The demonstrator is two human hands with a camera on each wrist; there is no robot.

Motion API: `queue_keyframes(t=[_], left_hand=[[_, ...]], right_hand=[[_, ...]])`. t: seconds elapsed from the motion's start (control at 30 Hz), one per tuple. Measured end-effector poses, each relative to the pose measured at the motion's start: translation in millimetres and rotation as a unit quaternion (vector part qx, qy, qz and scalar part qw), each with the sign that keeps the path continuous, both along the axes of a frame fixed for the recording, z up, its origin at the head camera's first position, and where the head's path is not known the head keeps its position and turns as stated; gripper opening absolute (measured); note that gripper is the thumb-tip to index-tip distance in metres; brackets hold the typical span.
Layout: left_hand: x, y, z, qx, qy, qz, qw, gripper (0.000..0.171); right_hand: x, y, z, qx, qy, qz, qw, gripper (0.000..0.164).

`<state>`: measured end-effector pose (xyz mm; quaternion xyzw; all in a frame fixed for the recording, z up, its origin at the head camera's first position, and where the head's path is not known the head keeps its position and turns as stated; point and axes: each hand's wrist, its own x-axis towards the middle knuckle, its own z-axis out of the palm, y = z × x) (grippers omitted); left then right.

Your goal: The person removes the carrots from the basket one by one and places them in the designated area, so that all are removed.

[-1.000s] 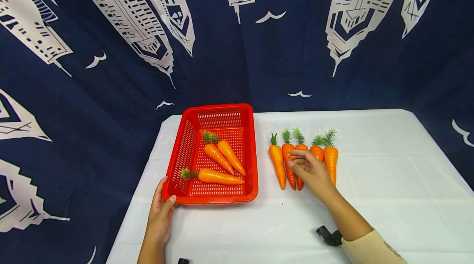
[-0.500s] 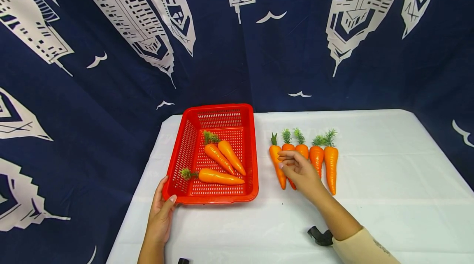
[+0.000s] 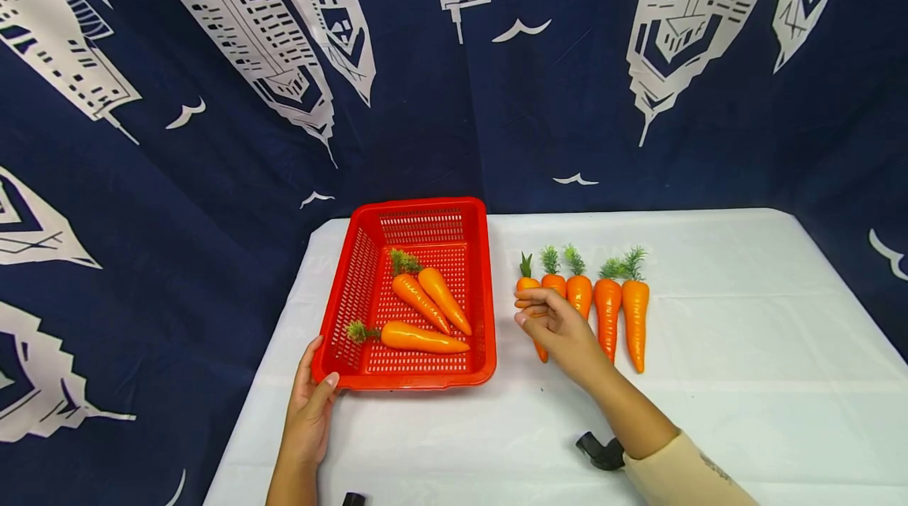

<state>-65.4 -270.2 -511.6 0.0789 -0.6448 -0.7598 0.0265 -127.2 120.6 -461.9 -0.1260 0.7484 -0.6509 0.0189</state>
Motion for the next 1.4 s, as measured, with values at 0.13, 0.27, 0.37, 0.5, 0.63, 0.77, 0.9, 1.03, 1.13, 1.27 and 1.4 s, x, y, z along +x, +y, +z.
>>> queue_keyframes(t=[0.13,0.27,0.37,0.5,0.63,0.77,0.9,1.03,1.13,1.27,1.4], left_hand=[[-0.1,0,-0.5,0.003,0.001,0.001,1.0000,0.065],[-0.6,0,-0.9,0.007,0.008,0.001,0.9999,0.065],[-1.0,0,-1.4,0.011,0.013,0.003,0.9999,0.065],[-1.1,1,-1.5,0.014,0.018,0.006,0.9997,0.065],[-0.8,2,-1.2,0.015,0.026,0.007,0.9995,0.064],[-0.5,4,-0.4,0.014,0.032,0.005,0.9994,0.064],[-0.1,5,0.2,0.014,0.032,0.007,0.9994,0.064],[0.0,5,0.5,0.019,0.026,0.009,0.9994,0.064],[-0.1,5,0.2,0.023,0.019,0.012,0.9995,0.064],[0.2,5,-0.4,0.026,0.012,0.018,0.9994,0.065],[0.6,4,-0.6,0.028,0.007,0.022,0.9993,0.065]], right_hand=[[0.3,-6,1.6,-0.003,0.005,0.008,1.000,0.035],[-0.3,-13,3.0,-0.012,0.014,0.018,1.000,0.036],[-0.6,-18,5.0,-0.022,0.017,0.028,0.999,0.038],[-0.3,-25,8.7,-0.020,0.014,0.038,0.999,0.040],[-0.3,-32,13.0,-0.009,0.010,0.047,0.999,0.039],[-0.5,-38,15.6,-0.007,0.012,0.061,0.998,0.037],[-1.1,-44,16.3,-0.005,0.023,0.076,0.997,0.038],[-1.9,-52,17.3,-0.002,0.026,0.091,0.995,0.038],[-2.2,-57,17.2,-0.002,0.028,0.097,0.995,0.038],[-2.7,-64,16.4,-0.002,0.039,0.100,0.994,0.039],[-3.1,-72,15.3,0.005,0.048,0.104,0.993,0.039]])
